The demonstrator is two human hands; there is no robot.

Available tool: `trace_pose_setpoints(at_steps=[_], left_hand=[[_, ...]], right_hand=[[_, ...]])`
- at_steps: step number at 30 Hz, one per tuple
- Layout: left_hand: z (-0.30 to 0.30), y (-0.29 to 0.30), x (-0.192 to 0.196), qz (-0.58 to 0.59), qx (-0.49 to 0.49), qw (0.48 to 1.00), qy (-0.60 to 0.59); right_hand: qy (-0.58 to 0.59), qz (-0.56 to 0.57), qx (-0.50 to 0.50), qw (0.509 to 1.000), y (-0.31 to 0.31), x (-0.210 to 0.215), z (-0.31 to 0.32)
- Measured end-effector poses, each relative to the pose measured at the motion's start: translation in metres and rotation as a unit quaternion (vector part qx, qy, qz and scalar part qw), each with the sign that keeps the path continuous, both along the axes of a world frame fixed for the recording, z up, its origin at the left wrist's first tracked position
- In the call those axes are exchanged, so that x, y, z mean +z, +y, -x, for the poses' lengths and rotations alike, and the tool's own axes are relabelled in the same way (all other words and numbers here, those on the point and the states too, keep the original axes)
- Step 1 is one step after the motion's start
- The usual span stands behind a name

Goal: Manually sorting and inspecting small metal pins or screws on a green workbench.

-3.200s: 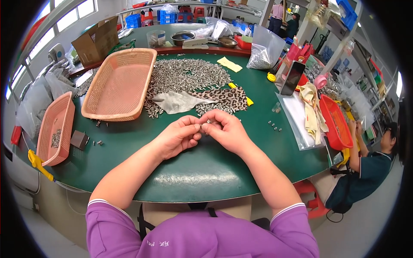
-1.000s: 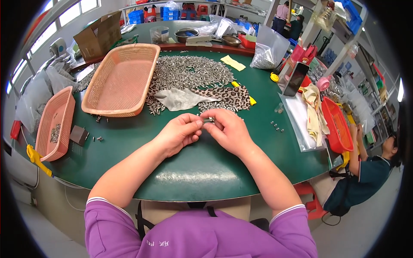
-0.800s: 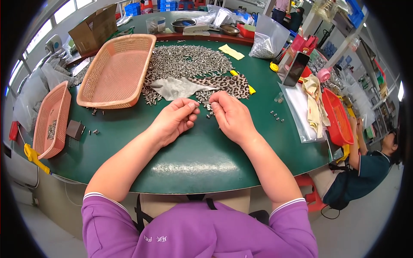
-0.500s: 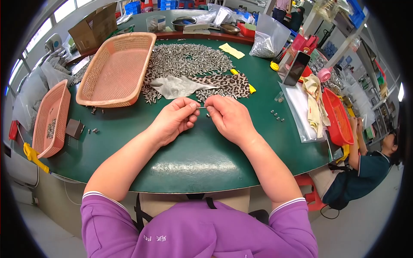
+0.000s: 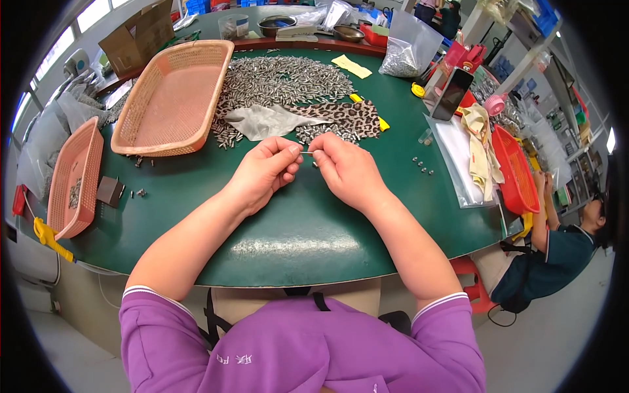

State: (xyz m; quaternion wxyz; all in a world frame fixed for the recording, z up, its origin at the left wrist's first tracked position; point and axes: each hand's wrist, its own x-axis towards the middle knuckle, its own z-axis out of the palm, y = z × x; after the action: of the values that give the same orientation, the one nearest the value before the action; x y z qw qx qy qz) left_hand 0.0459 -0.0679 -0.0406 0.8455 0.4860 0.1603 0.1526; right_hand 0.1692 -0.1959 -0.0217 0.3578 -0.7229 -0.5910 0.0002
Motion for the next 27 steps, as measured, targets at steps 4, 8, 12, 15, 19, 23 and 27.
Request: trace_pose_setpoints(at_steps=[4,8,12,15,19,23,27], left_hand=[[0.0006,0.0049,-0.0029,-0.001,0.000,1.000,0.010],[0.0004,0.0070,-0.0030,0.008,-0.007,1.000,0.019],[0.0008,0.0040,-0.0011,0.018,-0.013,1.000,0.012],[0.0005,0.0039,-0.0010,0.015,-0.013,1.000,0.016],[0.0005,0.0075,-0.0050,-0.002,-0.018,1.000,0.013],[0.0016,0.0063,-0.0029,-0.026,-0.022,0.999,0.018],[0.0017,0.0063,-0.0063,-0.051,-0.028,0.998,0.024]], right_hand=[[-0.014,-0.007,0.002,1.000,0.0017,-0.0029,-0.0014],[-0.007,0.008,-0.003,1.000,0.0008,-0.0019,0.0002],[0.001,-0.006,-0.005,1.000,-0.0004,-0.0012,-0.0003],[-0.009,-0.018,0.003,1.000,0.0014,-0.0027,-0.0010],[-0.018,-0.014,0.004,1.000,0.0018,-0.0007,-0.0010],[-0.008,-0.004,0.010,1.000,-0.0006,0.0022,0.0002],[0.070,0.006,0.028,0.997,-0.0017,0.0000,0.0012]])
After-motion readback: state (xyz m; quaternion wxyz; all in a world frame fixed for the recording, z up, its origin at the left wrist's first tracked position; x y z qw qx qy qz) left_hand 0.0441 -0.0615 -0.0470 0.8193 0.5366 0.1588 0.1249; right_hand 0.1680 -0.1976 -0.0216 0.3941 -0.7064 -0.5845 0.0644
